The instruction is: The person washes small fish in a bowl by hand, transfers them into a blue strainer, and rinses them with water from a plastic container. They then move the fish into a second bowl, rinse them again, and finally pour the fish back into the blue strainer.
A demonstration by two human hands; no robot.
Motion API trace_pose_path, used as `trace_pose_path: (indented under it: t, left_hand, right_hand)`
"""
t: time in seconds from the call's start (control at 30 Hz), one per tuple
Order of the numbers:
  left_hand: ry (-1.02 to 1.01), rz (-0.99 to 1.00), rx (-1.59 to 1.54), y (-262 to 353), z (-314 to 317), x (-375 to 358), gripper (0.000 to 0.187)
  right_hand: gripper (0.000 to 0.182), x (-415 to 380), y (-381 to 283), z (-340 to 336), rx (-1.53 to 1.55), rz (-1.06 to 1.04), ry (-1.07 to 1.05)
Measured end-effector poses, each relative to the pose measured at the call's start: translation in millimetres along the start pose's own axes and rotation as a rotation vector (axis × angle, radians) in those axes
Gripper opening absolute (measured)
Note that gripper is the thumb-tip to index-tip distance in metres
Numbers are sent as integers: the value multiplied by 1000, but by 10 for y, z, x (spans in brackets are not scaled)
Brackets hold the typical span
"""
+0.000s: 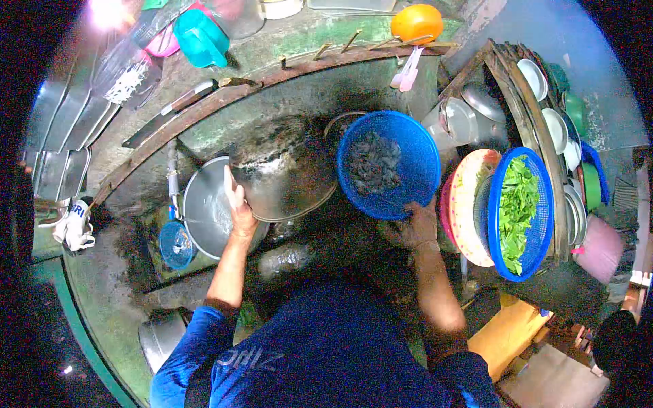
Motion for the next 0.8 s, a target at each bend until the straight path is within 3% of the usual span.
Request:
trace_pose_path:
  t: [0.07,0.2,0.23,0.27,0.33,0.4,0.5,0.57,0.63,0.7,0.73,0.8]
  left_hand:
    - [-117,505,516,81,-36,-9,68]
    - [-130,387,431,210,130,21,68]
    - [-6,109,41,98,88,77,71]
    - [-13,434,558,-94,-60,72,72]
    - [-161,739,888,219,202,40,74]
    - [-110,757,976,208,243,8,80]
    - [-23,371,950,47,226,16,82]
    - [23,75,712,-142,245,-18,81]
    - [-16,-186,489,-427,234,-51,74]
    - [-20,-617,212,-656,260,-297,69]
    - [-19,-617,209,-727,271,-369,69]
    - [38,-856,84,-908,299,-585,68]
  right_hand:
    - [61,-26,-18,-3,-109,-26,40]
    - [62,4,34,-89,-22,56,136]
    - [62,208,110,-306,-221,-113,35]
    - [63,284,165,-383,-419,-277,-71]
    - [64,215,134,-236,-256,-206,-64]
    - [65,47,28,-84,-101,-131,-36]
    - [68,-160,-37,51,-376,-56,137]
    - [68,-176,-28,125,-21,-21,5]
    - [68,-201,-34,158,-51,-20,35]
    - [67,-187,-9,153,-83,-17,65]
    - [67,-147,10,150,-81,-53,-3]
    - [66,-116,64,164,-87,-85,-66]
Point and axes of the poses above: each hand's wrist, its own x-axis towards the middle knuckle, its own z-axis out of the palm, y = z × x, the point moved 4 cm from there along x, towards the middle knuckle, and after that the axes turned 2 degrees about y, right-handed, at the moved point
